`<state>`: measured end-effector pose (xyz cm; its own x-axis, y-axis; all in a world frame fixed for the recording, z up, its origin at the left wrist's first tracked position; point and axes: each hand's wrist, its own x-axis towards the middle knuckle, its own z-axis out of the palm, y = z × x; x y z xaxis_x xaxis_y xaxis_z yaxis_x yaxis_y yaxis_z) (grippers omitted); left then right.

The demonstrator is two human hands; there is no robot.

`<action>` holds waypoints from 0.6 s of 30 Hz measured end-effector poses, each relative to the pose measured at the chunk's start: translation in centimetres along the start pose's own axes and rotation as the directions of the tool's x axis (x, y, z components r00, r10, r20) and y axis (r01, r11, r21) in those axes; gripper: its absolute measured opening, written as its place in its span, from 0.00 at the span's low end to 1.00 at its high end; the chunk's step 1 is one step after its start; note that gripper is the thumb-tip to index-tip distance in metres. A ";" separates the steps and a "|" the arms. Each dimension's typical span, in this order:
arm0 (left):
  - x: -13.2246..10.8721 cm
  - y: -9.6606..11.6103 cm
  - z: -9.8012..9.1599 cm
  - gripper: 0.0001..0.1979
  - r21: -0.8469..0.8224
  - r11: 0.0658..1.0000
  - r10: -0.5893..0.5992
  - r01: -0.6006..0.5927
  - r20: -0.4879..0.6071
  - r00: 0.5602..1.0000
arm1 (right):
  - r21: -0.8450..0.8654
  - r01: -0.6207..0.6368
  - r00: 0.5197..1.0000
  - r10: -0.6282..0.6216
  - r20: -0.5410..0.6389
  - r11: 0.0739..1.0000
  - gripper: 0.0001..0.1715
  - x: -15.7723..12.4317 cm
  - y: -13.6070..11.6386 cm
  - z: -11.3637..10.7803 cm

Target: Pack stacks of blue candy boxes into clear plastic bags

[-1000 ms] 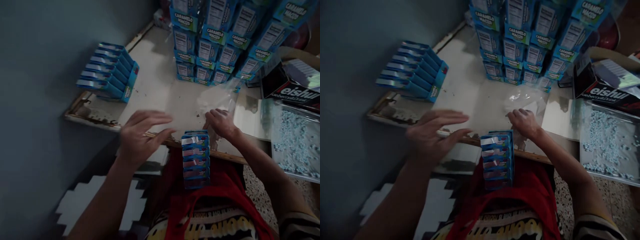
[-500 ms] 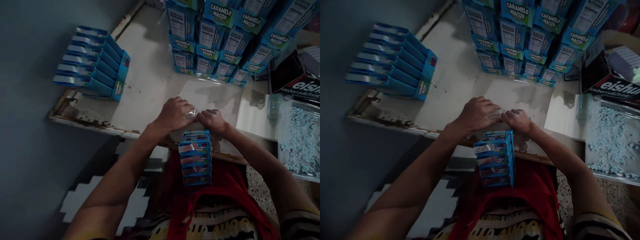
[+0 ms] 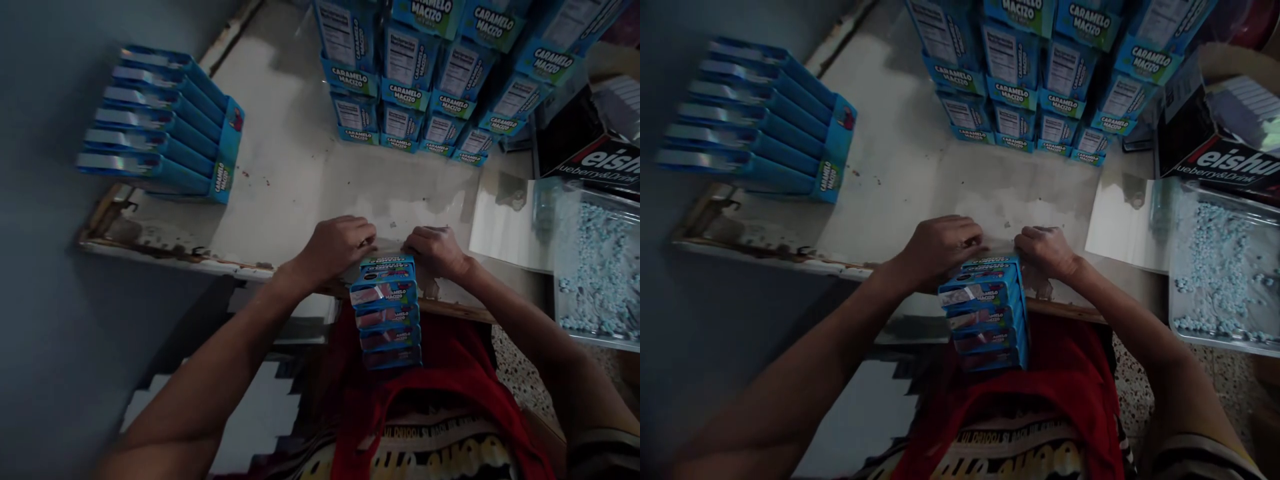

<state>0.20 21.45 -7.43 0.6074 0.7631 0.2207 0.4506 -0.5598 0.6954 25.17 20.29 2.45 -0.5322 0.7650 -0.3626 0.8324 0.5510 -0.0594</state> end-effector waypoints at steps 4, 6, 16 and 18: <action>-2.0 2.2 0.0 0.07 -0.072 0.990 -0.116 0.122 0.075 0.990 | 0.182 -0.293 0.955 0.278 0.103 0.939 0.05 -0.6 -1.1 -2.3; -2.7 3.0 -0.3 0.05 -0.048 0.991 -0.123 0.128 0.107 0.987 | 0.254 -0.369 0.929 0.347 0.128 0.894 0.03 -0.4 -1.9 -3.5; -4.7 5.6 -1.6 0.09 0.062 0.955 -0.287 0.290 -0.049 0.957 | 0.378 -0.475 0.876 0.467 0.118 0.795 0.06 -0.2 -3.8 -4.9; -5.2 6.6 -1.5 0.13 0.075 0.932 -0.331 0.353 -0.215 0.919 | 0.408 -0.454 0.884 0.458 0.094 0.792 0.06 -0.4 -4.1 -5.1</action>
<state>-1.01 14.24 -2.92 0.2681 0.9559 0.1199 0.6841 -0.2765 0.6750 21.19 19.47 7.58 -0.0749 0.8972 -0.4353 0.9640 -0.0465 -0.2617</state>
